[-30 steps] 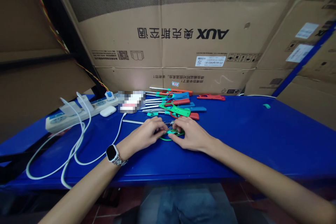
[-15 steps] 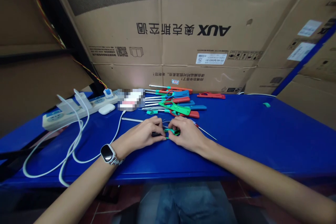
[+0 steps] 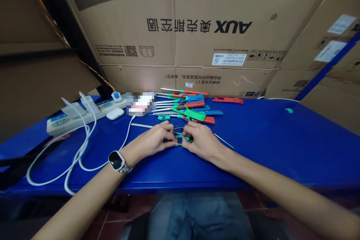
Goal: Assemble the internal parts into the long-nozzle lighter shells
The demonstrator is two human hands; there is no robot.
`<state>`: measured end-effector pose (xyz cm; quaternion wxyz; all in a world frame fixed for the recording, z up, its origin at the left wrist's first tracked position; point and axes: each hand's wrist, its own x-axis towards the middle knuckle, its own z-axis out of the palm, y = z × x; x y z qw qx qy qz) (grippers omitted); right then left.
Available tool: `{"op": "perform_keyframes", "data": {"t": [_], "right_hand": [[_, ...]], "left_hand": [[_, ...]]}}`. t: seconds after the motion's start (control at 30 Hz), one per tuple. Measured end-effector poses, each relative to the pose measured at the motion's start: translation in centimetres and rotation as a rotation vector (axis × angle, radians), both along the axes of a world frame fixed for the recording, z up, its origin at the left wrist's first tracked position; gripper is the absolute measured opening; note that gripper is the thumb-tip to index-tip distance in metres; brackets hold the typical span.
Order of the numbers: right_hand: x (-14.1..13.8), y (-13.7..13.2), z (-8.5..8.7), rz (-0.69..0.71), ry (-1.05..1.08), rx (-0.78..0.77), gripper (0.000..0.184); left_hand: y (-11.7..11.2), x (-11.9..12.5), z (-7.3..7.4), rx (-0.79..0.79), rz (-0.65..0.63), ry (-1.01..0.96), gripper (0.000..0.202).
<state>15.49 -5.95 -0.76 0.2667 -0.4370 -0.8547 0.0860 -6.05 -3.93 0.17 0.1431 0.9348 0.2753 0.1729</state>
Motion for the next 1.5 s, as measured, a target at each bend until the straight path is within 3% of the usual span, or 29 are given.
{"op": "perform_keyframes", "data": {"t": [0.3,0.7,0.97,1.13,1.27,1.37,1.5], "right_hand": [[0.0,0.1,0.1,-0.005,0.025,-0.004,0.005],[-0.3,0.1,1.1,-0.027,-0.157,-0.035,0.009],[0.9,0.7,0.9,0.074,0.021,-0.095,0.007],[2.0,2.6,1.9,0.079,0.113,-0.118,0.011],[2.7,5.2,3.1,-0.063,0.021,0.034,0.018],[2.9,7.0,3.2,-0.141,-0.118,0.085,0.029],[2.7,8.1,2.7,-0.108,-0.23,0.099,0.03]], "left_hand": [[-0.2,0.1,0.3,0.003,0.013,0.005,0.019],[-0.1,0.1,0.3,0.01,0.007,0.017,0.02],[0.1,0.1,0.1,-0.018,0.015,0.01,0.023],[0.0,0.1,0.2,-0.035,0.031,-0.004,0.02],[-0.1,0.2,0.7,-0.018,0.082,-0.116,0.025],[0.7,0.2,1.5,0.064,0.15,-0.184,0.025],[2.8,0.2,2.4,0.233,0.198,-0.112,0.021]]}}
